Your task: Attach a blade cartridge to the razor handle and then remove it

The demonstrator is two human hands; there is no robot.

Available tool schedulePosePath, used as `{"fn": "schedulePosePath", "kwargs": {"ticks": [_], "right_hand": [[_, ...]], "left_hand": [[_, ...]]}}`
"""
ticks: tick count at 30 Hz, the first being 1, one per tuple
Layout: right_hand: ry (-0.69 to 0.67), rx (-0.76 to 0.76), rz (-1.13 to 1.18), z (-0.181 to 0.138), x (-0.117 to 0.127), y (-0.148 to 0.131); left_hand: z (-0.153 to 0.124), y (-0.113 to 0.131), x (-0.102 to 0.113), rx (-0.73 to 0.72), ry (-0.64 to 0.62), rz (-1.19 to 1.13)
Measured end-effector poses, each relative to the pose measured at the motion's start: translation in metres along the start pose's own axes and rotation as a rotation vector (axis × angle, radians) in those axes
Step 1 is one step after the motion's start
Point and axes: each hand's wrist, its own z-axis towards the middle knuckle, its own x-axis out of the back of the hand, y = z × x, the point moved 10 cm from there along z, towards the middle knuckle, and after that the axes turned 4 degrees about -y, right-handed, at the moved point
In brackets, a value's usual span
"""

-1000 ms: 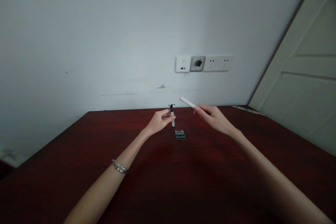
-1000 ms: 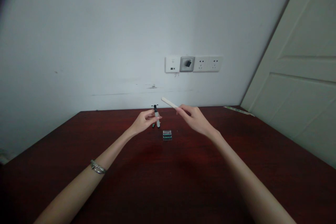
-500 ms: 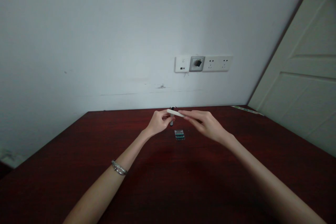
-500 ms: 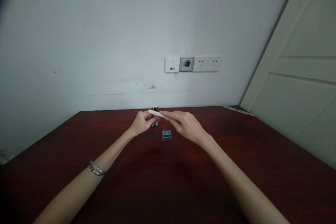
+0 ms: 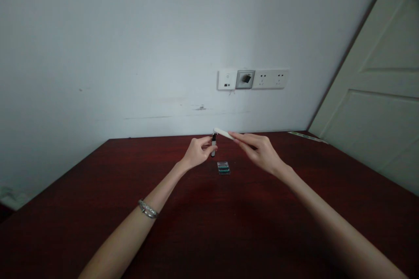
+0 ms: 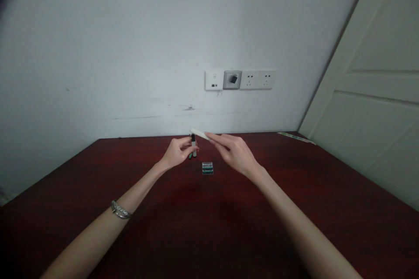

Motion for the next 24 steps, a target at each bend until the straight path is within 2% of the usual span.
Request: {"fn": "schedulePosePath", "kwargs": {"ticks": [4, 9, 14, 19, 24], "right_hand": [[-0.086, 0.039, -0.035, 0.000, -0.009, -0.004], [0.024, 0.002, -0.023, -0.001, 0.001, 0.001], [-0.045, 0.039, -0.016, -0.001, -0.009, 0.000], [0.036, -0.001, -0.003, -0.002, 0.001, 0.008], [-0.056, 0.047, -0.033, -0.002, -0.009, 0.000]], "left_hand": [[0.000, 0.001, 0.001, 0.000, 0.003, 0.002], [0.000, 0.002, 0.002, 0.011, 0.007, -0.009], [0.000, 0.000, 0.002, 0.014, 0.007, -0.012], [0.000, -0.003, 0.001, 0.026, -0.004, -0.045], [0.000, -0.002, 0.001, 0.014, 0.007, -0.046]]}}
